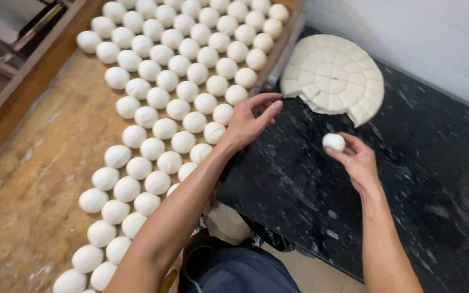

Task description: The person picks up individual pieces of white dough from a large pre-cut circular sheet on a dark countertop and transfers them to a large wooden tray, adding them to an organized grid of similar dough balls. They handle the dough pieces by hand, moving them one at a time from the counter into the tray.

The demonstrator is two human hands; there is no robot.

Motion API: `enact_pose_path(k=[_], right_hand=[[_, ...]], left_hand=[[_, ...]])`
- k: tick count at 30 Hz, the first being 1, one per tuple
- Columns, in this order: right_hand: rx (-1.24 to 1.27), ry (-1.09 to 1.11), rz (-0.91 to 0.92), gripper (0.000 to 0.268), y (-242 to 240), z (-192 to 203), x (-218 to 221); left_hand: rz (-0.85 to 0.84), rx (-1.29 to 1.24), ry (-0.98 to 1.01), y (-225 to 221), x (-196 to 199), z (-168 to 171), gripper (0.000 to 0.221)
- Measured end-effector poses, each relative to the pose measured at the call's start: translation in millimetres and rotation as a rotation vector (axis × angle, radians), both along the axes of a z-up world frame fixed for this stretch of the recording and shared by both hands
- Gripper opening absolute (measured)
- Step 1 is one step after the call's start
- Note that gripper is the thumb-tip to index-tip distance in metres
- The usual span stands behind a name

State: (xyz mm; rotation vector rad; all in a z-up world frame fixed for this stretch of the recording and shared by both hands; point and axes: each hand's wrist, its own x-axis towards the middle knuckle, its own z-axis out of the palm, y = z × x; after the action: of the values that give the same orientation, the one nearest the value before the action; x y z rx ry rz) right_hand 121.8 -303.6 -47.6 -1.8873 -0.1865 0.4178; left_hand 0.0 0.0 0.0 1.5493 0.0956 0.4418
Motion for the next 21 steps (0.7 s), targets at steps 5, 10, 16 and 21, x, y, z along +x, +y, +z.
enact_pose_path(k=[5,10,16,21], right_hand=[[0.165,-0.344,0.456,0.052,189.2,63.1,-27.4],[0.108,-0.920,0.721,0.053,377.1,76.0,-78.6],[0.134,-1.061,0.910,0.054,541.5,47.2,-123.0],[-0.101,-1.131,0.976,0.069,587.6,26.5,-130.0]], left_hand=[[0.361,-0.164,-0.056,80.5,-46.3,-5.1,0.033],[0.720,-0.254,-0.056,166.6,-112.5,-34.5,0.030],[0.844,-0.366,-0.036,211.9,-163.5,-63.2,0.031],[0.828,-0.377,0.009,214.2,-166.0,-65.2,0.033]])
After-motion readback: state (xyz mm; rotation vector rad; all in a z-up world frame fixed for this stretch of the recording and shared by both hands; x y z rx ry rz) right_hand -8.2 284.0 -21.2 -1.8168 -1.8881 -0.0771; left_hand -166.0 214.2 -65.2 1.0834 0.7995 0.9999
